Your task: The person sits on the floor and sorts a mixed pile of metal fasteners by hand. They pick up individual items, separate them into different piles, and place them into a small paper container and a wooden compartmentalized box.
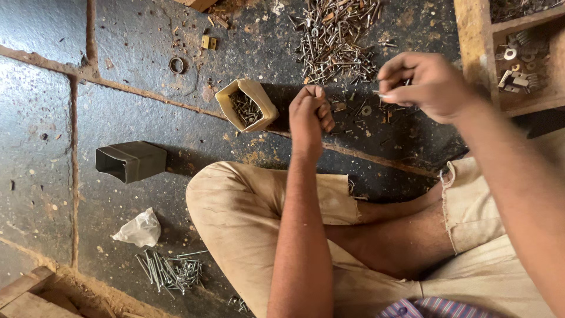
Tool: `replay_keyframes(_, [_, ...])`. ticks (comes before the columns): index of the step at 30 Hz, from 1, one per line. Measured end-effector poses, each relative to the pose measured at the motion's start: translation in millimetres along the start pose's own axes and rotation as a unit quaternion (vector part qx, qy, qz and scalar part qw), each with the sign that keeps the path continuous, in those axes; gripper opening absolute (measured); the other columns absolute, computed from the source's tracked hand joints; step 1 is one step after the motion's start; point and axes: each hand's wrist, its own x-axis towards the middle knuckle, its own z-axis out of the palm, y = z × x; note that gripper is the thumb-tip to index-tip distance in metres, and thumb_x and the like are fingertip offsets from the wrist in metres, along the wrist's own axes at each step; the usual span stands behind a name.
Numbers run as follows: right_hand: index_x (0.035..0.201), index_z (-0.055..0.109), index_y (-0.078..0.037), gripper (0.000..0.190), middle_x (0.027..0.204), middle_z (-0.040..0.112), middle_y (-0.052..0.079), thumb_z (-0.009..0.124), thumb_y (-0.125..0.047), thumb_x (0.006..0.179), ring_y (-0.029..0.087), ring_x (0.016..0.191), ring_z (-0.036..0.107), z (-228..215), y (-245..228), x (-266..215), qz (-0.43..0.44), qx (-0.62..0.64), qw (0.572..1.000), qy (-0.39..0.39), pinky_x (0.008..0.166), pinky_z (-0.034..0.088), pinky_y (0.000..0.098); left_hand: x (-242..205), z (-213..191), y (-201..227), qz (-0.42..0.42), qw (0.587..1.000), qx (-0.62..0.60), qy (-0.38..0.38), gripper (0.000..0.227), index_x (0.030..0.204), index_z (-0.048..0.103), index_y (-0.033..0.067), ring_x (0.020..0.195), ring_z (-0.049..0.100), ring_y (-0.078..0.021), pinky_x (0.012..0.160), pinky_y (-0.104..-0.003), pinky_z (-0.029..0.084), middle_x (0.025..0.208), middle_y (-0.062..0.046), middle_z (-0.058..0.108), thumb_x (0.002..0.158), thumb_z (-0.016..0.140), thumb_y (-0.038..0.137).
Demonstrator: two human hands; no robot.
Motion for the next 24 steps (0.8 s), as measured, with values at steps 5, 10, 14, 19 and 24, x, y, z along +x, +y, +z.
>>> replay_keyframes(5, [0.097,0.073,-0.001,0.02,0.09,0.072,0.01,0.079,-0.015,0.084,0.015,0.078,0.06,17,-16,-12,-0.06,0.33,0.938,-0.092,0.061,0.051,0.0265,-19,9,32,0.008,0.986,-0.143,-0.084,0.012,0.09,0.057,0.0076,0.062,0.052,-0.0167,0.057,-0.033,0.044,0.075,-0.007,0.059,0.086,0.046,0.012])
replay_keyframes(10, [0.102,0.076,-0.008,0.018,0.088,0.072,0.007,0.08,-0.009,0.085,0.018,0.068,0.058,50,-6,-7,0.006,-0.098,0.992,0.083,0.057,0.05,0.0345,-22,11,29,0.005,0.999,0.011,0.039,0.029,0.083,0.064,0.0037,0.057,0.052,-0.0133,0.051,-0.03,0.042,0.073,-0.004,0.061,0.101,0.054,0.025])
replay_keyframes(14, [0.11,0.077,-0.013,0.03,0.102,0.077,0.01,0.083,-0.013,0.081,0.024,0.088,0.074,58,11,2,-0.16,-0.447,0.876,0.079,0.078,0.063,0.0391,-16,10,23,-0.053,0.993,0.059,0.082,0.027,0.09,0.074,0.0005,0.051,0.044,-0.0076,0.044,-0.026,0.035,0.065,0.002,0.053,0.097,0.061,0.024])
replay_keyframes(19, [0.111,0.078,-0.012,0.025,0.099,0.077,0.014,0.081,-0.015,0.086,0.028,0.087,0.075,53,26,2,-0.155,-0.521,0.836,0.079,0.078,0.063,0.0394,-23,8,24,-0.095,0.984,0.112,0.097,0.025,0.092,0.077,0.0007,0.047,0.033,-0.0033,0.042,-0.023,0.028,0.058,0.01,0.039,0.094,0.068,0.024])
replay_keyframes(24, [0.104,0.077,-0.011,0.019,0.092,0.077,0.006,0.079,-0.017,0.086,0.019,0.078,0.073,44,19,8,-0.055,-0.373,0.921,0.098,0.072,0.061,0.0331,-19,13,24,0.029,0.919,0.376,0.113,0.022,0.095,0.081,0.0046,0.061,0.063,-0.0105,0.058,-0.026,0.05,0.068,0.0,0.073,0.088,0.076,0.025])
